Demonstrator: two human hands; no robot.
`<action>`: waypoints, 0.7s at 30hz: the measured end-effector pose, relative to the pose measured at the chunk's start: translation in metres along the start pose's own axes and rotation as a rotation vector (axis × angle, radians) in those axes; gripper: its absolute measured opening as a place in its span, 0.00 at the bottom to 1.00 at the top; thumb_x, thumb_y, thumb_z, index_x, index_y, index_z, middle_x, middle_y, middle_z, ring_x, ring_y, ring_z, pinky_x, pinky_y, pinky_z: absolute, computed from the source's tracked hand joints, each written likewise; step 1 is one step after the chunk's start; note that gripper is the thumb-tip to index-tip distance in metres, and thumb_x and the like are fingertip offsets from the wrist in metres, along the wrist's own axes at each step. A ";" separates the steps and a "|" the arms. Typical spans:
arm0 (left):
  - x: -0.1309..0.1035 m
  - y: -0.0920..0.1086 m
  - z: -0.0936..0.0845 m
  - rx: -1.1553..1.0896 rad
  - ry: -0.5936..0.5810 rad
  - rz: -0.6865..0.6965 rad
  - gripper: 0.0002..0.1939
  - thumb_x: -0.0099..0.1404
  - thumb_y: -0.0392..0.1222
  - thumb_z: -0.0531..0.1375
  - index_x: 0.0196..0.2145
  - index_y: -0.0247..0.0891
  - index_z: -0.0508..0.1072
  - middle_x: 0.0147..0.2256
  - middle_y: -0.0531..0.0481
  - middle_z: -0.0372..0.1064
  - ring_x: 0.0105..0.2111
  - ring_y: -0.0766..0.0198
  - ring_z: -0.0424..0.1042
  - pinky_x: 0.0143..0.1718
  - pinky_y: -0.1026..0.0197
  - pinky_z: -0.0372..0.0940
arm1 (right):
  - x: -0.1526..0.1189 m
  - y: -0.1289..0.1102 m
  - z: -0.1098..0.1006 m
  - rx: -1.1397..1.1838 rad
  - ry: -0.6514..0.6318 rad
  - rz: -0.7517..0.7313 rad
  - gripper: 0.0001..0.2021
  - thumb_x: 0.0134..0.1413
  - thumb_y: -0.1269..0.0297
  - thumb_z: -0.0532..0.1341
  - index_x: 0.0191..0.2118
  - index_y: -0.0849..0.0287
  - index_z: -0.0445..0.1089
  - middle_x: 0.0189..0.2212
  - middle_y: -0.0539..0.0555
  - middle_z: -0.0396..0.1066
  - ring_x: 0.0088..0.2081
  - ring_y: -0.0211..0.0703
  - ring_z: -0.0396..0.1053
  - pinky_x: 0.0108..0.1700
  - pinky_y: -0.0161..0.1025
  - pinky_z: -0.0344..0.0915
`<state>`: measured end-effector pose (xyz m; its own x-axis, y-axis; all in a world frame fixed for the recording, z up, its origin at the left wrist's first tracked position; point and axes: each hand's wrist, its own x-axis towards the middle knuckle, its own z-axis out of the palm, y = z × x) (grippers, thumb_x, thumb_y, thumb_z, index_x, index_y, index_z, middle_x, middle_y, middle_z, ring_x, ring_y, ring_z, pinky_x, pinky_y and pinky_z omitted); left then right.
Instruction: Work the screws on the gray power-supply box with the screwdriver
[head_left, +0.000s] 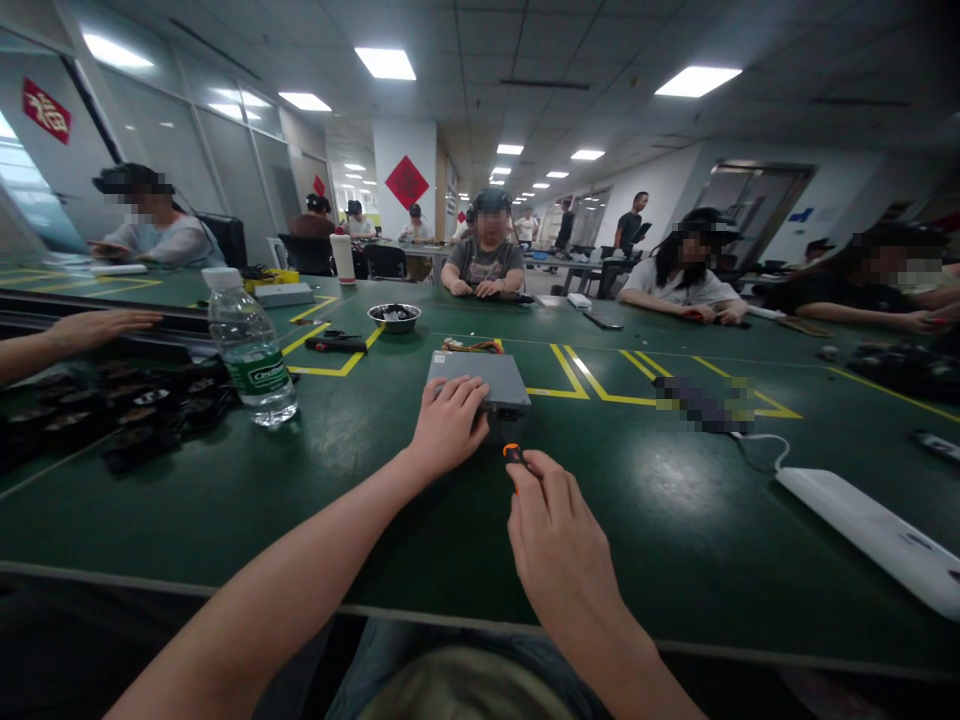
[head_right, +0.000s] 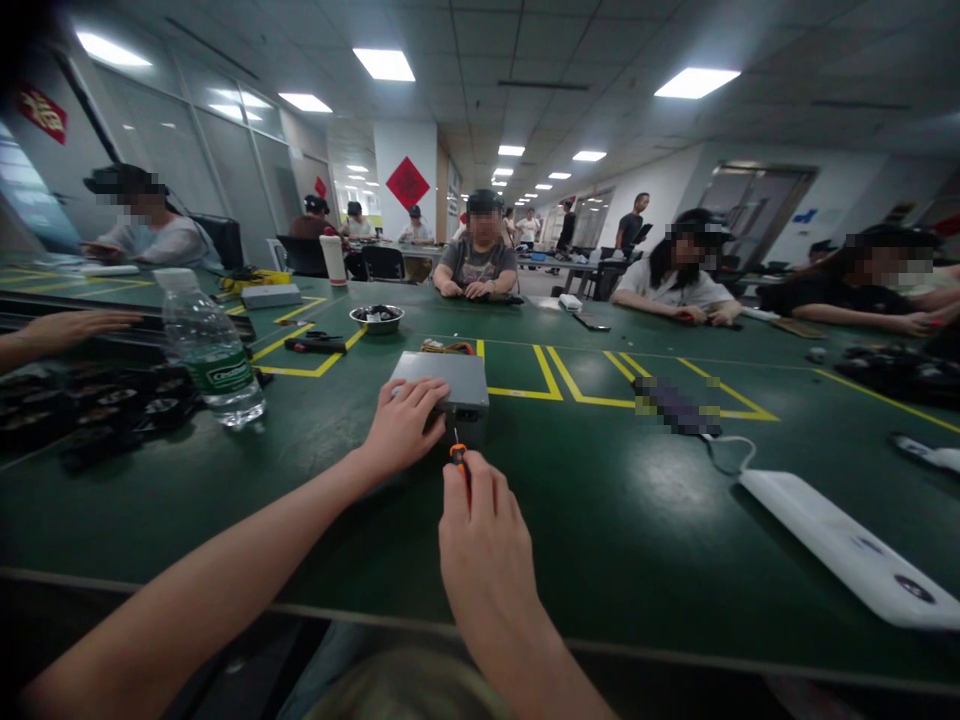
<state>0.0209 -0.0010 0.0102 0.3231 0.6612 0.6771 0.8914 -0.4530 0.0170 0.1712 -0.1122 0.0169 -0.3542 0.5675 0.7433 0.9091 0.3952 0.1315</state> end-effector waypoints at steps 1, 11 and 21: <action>0.000 0.000 0.000 0.002 0.001 -0.004 0.18 0.62 0.41 0.51 0.50 0.40 0.64 0.53 0.47 0.64 0.54 0.56 0.60 0.56 0.48 0.47 | -0.001 0.000 0.001 0.008 0.004 -0.017 0.13 0.60 0.72 0.46 0.44 0.65 0.65 0.42 0.61 0.67 0.39 0.45 0.67 0.38 0.39 0.65; 0.001 0.002 0.001 0.004 0.014 -0.035 0.16 0.62 0.42 0.52 0.49 0.41 0.65 0.52 0.48 0.65 0.53 0.56 0.61 0.56 0.48 0.46 | -0.005 0.001 0.003 0.034 -0.022 0.108 0.12 0.62 0.65 0.47 0.43 0.63 0.65 0.39 0.60 0.68 0.36 0.44 0.69 0.34 0.38 0.66; 0.001 0.003 0.000 0.014 0.005 -0.045 0.16 0.63 0.43 0.52 0.48 0.41 0.66 0.52 0.48 0.65 0.53 0.56 0.61 0.55 0.48 0.47 | -0.007 -0.005 0.006 0.013 -0.040 0.139 0.13 0.62 0.61 0.49 0.45 0.63 0.65 0.26 0.52 0.67 0.25 0.38 0.67 0.26 0.34 0.61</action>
<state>0.0241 -0.0017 0.0104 0.2814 0.6778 0.6793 0.9091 -0.4148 0.0372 0.1680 -0.1130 0.0071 -0.2336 0.6454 0.7273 0.9472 0.3198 0.0205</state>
